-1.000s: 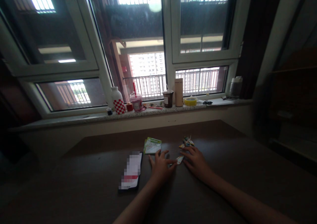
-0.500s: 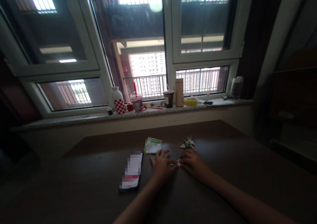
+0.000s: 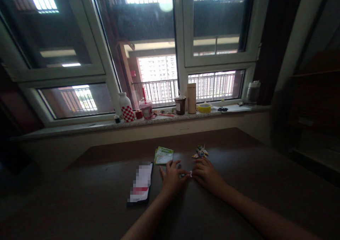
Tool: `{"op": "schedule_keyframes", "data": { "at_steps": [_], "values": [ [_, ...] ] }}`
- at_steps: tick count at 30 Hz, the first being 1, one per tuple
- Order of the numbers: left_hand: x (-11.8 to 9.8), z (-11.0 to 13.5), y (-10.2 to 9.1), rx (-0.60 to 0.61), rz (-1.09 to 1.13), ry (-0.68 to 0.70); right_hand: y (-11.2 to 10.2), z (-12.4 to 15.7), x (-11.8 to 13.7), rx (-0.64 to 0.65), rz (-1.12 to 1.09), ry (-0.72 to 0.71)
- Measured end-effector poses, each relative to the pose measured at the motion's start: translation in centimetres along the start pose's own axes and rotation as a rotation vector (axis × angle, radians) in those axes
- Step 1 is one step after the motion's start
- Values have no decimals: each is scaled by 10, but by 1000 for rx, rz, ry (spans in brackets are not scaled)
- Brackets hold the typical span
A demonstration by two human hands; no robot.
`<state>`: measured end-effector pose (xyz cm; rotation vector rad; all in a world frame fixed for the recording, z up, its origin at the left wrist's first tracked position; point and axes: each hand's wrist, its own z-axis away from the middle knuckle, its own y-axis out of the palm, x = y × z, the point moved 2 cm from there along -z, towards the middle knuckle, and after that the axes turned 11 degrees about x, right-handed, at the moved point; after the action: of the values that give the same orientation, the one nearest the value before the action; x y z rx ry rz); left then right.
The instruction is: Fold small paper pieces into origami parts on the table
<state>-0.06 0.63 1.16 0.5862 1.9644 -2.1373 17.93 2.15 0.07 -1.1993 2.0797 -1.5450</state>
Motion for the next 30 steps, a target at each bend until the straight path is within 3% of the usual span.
{"op": "schedule_keyframes", "data": {
  "at_steps": [22, 30],
  "values": [
    [-3, -4, 1, -8, 73, -49, 10, -8, -6, 49, -137, 349],
    [-5, -5, 2, -51, 100, -43, 8, -8, -5, 37, -121, 397]
  ]
}}
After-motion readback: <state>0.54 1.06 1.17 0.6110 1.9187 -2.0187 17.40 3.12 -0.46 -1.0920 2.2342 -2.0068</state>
